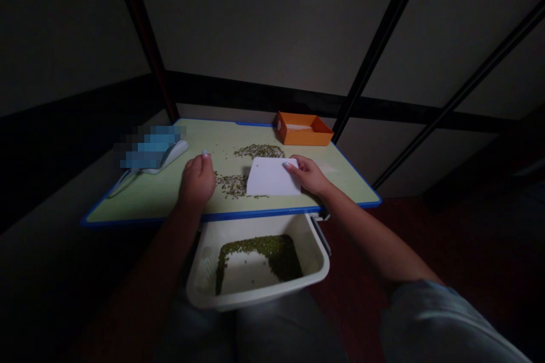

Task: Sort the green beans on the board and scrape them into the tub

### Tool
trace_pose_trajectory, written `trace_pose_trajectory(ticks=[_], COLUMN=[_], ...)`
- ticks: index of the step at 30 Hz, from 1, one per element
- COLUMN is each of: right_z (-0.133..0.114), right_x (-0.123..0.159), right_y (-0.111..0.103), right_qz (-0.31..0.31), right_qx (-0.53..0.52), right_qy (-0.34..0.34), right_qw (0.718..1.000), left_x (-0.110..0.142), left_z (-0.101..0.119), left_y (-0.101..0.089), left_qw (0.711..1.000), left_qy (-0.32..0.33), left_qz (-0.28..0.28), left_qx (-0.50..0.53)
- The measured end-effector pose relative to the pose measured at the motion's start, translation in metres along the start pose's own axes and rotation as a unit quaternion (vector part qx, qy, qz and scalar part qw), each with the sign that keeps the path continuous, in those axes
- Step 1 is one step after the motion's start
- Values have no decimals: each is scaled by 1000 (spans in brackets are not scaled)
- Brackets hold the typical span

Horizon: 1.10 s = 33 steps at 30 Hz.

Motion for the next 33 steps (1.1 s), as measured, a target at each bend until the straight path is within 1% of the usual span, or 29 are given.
trace_pose_trajectory(ticks=[5, 8, 11, 15, 25, 33], right_z=[2, 2, 1, 0, -5, 4], right_x=[1, 1, 2, 3, 5, 4], right_y=[-1, -4, -7, -8, -1, 3], right_qz=[-4, 11, 27, 29, 8, -10], right_qx=[6, 15, 19, 20, 7, -8], right_qy=[8, 8, 14, 20, 15, 37], right_qw=[1000, 1000, 999, 999, 1000, 999], left_x=[0, 0, 0, 0, -1, 0], left_z=[-2, -3, -4, -2, 0, -3], left_y=[0, 1, 2, 2, 1, 1], left_qw=[1000, 1000, 1000, 1000, 1000, 1000], left_qy=[10, 19, 14, 11, 9, 17], left_qz=[13, 20, 16, 8, 7, 18], left_qx=[2, 13, 8, 0, 0, 12])
Point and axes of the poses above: each hand's wrist, its own x-axis away from the middle knuckle, its own y-axis out of the palm, z = x × y, the point moved 7 cm from there along -x, towards the middle knuckle, and after that the axes turned 2 degrees about y, right-handed, at the moved point
